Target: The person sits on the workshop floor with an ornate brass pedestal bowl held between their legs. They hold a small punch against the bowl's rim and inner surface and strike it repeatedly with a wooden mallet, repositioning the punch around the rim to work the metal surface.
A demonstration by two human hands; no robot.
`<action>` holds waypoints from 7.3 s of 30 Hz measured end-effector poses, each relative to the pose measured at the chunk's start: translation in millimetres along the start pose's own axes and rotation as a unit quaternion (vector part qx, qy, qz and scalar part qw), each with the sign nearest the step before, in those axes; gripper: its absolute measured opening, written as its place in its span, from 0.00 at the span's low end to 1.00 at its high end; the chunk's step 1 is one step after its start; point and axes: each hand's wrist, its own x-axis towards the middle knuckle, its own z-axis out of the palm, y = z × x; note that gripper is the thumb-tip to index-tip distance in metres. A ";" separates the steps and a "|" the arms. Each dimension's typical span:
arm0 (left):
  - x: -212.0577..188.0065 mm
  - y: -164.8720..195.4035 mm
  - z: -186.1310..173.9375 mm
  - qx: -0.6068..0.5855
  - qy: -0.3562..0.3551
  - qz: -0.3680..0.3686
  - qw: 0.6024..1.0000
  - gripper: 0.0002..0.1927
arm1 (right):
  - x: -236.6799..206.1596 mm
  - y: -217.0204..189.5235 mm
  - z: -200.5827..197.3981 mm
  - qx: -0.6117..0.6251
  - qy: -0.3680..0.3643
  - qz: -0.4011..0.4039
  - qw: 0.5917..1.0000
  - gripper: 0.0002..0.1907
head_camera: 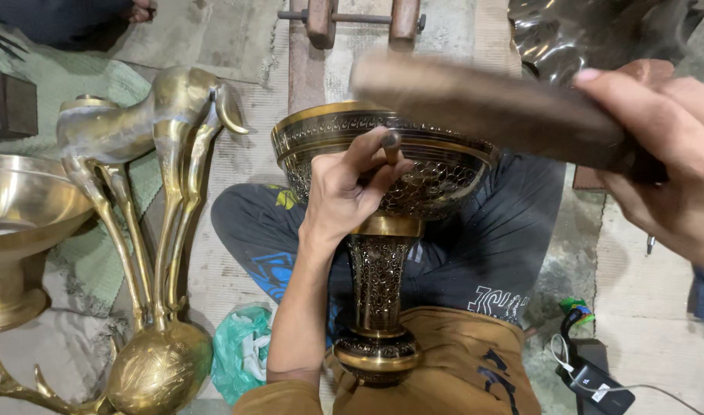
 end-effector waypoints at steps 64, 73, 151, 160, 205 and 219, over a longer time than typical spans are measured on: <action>35.9 14.0 -14.2 0.000 -0.102 -0.042 0.994 0.20 | -10.5 4.7 12.4 0.041 -0.002 0.126 0.991 0.32; 22.4 5.9 -10.5 -0.020 -0.065 -0.033 0.997 0.20 | -13.7 10.0 11.5 0.018 -0.016 0.084 0.996 0.38; -41.6 -18.8 10.4 0.088 0.096 0.032 0.991 0.11 | 4.2 -5.2 -5.6 -0.227 -0.059 -0.107 0.966 0.38; -37.7 -16.6 8.2 0.081 0.077 0.028 0.993 0.10 | 4.4 -5.0 -4.7 -0.171 -0.049 -0.083 0.981 0.39; 47.7 6.9 -14.6 0.035 -0.383 0.011 0.923 0.18 | -79.4 -20.8 118.1 0.084 0.057 0.356 0.929 0.23; 74.6 10.5 -18.6 -0.024 -0.445 0.115 0.888 0.16 | -115.0 -56.5 151.7 0.148 0.008 0.436 0.888 0.18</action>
